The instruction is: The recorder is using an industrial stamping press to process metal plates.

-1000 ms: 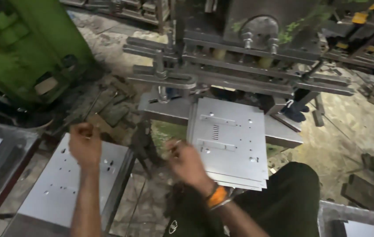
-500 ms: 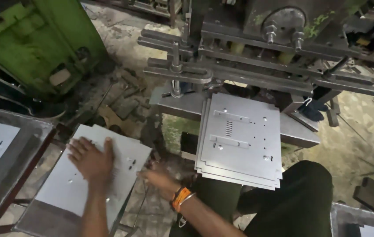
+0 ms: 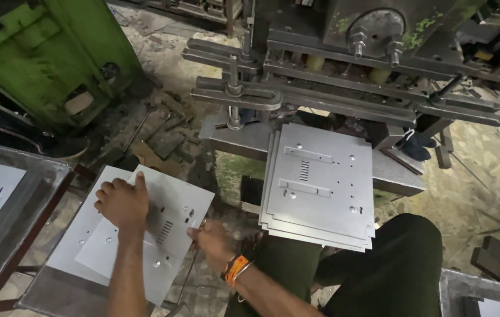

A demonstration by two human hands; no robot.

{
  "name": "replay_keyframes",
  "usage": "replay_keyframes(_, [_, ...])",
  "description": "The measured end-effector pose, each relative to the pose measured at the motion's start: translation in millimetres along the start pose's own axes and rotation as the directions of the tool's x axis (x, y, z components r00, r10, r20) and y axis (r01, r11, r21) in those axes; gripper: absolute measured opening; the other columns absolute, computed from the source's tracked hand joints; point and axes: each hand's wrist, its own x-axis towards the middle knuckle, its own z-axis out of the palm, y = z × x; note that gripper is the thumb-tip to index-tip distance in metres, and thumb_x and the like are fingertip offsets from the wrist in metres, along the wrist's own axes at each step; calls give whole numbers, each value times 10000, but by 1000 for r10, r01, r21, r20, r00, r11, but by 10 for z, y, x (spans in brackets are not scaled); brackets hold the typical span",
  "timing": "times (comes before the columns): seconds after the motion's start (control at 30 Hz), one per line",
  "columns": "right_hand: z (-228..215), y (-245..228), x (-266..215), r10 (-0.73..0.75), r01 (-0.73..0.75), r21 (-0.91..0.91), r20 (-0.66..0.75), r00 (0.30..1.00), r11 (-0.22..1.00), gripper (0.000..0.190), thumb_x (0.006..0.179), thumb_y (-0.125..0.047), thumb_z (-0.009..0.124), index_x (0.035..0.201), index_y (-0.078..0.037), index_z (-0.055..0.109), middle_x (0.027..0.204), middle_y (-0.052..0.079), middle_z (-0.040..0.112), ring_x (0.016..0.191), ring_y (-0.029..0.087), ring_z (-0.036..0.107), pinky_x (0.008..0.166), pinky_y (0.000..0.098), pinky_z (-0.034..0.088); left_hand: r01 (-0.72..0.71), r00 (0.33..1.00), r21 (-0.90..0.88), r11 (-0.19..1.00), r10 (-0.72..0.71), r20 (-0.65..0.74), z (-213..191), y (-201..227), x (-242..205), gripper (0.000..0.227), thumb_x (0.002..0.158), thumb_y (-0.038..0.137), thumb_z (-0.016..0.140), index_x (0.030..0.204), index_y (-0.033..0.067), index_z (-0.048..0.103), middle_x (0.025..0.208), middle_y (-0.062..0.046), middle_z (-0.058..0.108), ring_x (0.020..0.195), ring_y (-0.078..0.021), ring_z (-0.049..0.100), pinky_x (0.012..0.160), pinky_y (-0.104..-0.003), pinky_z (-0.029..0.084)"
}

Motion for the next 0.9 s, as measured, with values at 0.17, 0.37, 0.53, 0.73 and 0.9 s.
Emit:
replay_keyframes(0.17, [9,251,74,-5,-17,-151,-145,989,988,119,924,-36,709,1024,15,750,873,72,770,686,138,694,572,288,531,81,995,-110,991,-74,63,-98,-4,131,539,952,577,710,925,39,718,1023,-191,663,1012,-417,600,829,-569,477])
replay_keyframes(0.37, [175,-103,-130,-6,-4,-103,-104,995,995,124,912,-44,697,1019,-8,748,886,51,774,705,115,711,583,277,557,149,982,-258,955,-113,150,-104,-84,409,621,888,595,758,998,-11,683,965,-230,704,907,-445,674,772,-568,537])
replay_keyframes(0.53, [316,-79,6,-13,13,104,5,1000,995,98,926,-56,708,1023,-47,717,863,50,765,658,130,696,590,279,559,12,1000,-240,971,-8,20,-374,-64,792,694,900,611,779,1146,-26,651,906,-268,687,838,-480,657,690,-583,517])
replay_keyframes(0.73, [312,-743,-346,41,4,-814,33,999,581,566,1014,-469,734,874,79,767,663,125,711,512,132,644,547,292,521,17,998,-125,992,-24,-54,-821,90,1009,680,952,553,753,1164,-66,566,1271,-292,608,1178,-472,562,939,-600,430])
replay_keyframes(0.9, [-49,-280,-126,-21,-74,-619,-144,989,782,298,932,-262,713,1045,13,703,828,109,744,705,176,712,642,346,529,-73,996,-173,982,64,-59,-562,75,478,854,1111,583,525,1577,-119,384,1676,-280,347,1546,-441,286,1216,-641,180])
